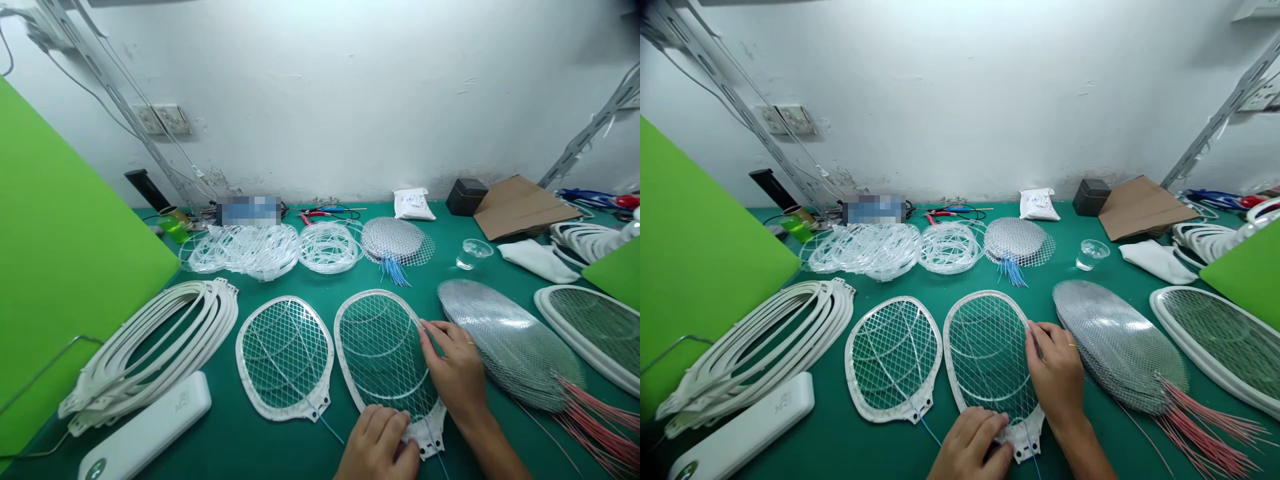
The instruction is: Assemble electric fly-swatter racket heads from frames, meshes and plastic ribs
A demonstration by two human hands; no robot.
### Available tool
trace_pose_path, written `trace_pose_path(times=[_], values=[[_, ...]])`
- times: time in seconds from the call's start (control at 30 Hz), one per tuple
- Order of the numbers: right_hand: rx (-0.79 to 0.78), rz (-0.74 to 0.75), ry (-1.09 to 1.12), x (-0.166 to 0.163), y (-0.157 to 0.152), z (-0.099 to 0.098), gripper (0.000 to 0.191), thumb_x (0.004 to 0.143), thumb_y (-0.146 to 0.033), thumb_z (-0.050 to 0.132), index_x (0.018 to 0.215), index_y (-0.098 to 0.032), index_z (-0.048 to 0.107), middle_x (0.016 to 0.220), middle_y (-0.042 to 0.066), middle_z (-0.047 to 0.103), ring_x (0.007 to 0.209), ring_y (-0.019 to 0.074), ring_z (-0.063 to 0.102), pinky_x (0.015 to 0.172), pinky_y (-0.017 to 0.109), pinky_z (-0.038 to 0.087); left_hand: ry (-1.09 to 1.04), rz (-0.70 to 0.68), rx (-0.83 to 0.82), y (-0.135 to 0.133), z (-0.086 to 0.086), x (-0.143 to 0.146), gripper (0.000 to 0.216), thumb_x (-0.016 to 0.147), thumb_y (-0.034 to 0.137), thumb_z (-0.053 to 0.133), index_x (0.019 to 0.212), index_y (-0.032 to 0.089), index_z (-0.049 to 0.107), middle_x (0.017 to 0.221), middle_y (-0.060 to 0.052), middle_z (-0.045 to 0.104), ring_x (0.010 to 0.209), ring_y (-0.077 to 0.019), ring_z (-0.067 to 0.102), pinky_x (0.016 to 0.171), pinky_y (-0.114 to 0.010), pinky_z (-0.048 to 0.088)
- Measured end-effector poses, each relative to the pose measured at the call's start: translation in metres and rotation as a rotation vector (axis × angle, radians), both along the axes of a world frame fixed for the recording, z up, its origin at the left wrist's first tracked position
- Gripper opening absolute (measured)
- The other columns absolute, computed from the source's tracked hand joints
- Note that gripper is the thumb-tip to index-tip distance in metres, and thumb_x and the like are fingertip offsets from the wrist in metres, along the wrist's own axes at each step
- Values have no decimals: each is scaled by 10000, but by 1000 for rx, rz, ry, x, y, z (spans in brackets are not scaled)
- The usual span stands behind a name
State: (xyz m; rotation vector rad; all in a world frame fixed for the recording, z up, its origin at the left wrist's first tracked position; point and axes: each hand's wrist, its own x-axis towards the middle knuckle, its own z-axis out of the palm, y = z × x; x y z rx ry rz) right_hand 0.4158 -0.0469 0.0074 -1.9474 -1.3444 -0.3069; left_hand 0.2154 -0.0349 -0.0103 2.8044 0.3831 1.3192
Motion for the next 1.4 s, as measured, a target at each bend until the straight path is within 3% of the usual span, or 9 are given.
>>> trace_pose_path(times=[0.13,0.3,0.43,0.73,0.93,1.07,1.2,1.33,1.4], values=[[91,-9,254,-5,0,7,268,933,-384,562,1049,-207,727,1014,112,690,960,270,620,862,442,505,42,-15,-9,0,-1,0,138,931,99,562,839,171,635,947,-53,671,806,-154,640,725,-285,546],[18,58,1105,6,7,12,364,795,-508,709,984,-197,695,971,100,730,853,273,689,699,387,580,51,-1,-60,-1,0,0,173,954,130,535,816,162,633,919,-54,667,782,-159,629,677,-279,534],[14,90,1459,19,11,18,528,731,-452,793,1176,-211,643,920,62,749,773,219,705,620,308,581,87,-21,-50,-2,2,-1,176,962,130,527,822,159,630,941,-65,665,800,-165,627,704,-292,527],[-51,149,1382,25,15,24,411,637,-453,861,921,-174,760,770,35,719,687,166,642,609,271,535,104,-72,-88,0,12,-4,245,979,114,452,846,140,657,972,-85,665,816,-185,612,715,-321,529],[-245,173,1315,35,26,21,412,634,-477,846,867,-143,781,745,62,720,673,189,636,615,306,527,232,-127,-184,-1,11,-8,204,980,167,443,965,134,645,1044,-110,664,869,-213,620,717,-344,527],[-348,210,1269,40,22,24,410,709,-465,802,1002,-180,779,817,47,733,757,196,654,683,300,534,278,-128,-245,-2,13,-10,187,961,126,460,1001,143,641,1083,-110,674,908,-228,625,738,-361,532],[-403,234,1348,38,-3,29,608,758,-432,788,1309,-231,628,851,22,730,803,197,673,731,305,552,286,-129,-280,-2,18,-11,222,965,90,442,1027,143,648,1113,-101,682,937,-234,631,777,-379,547],[-353,130,1623,29,-36,26,624,756,-405,805,1288,-164,584,948,84,735,890,218,696,801,317,571,281,-160,-272,-2,22,-12,235,992,104,420,1036,132,649,1128,-100,684,978,-229,636,853,-395,555],[-347,72,1650,24,-52,25,679,734,-380,828,1313,-169,541,991,95,733,923,231,701,804,322,577,300,-184,-283,-3,22,-13,245,1006,110,404,1051,132,644,1155,-93,681,1022,-222,633,908,-402,548]])
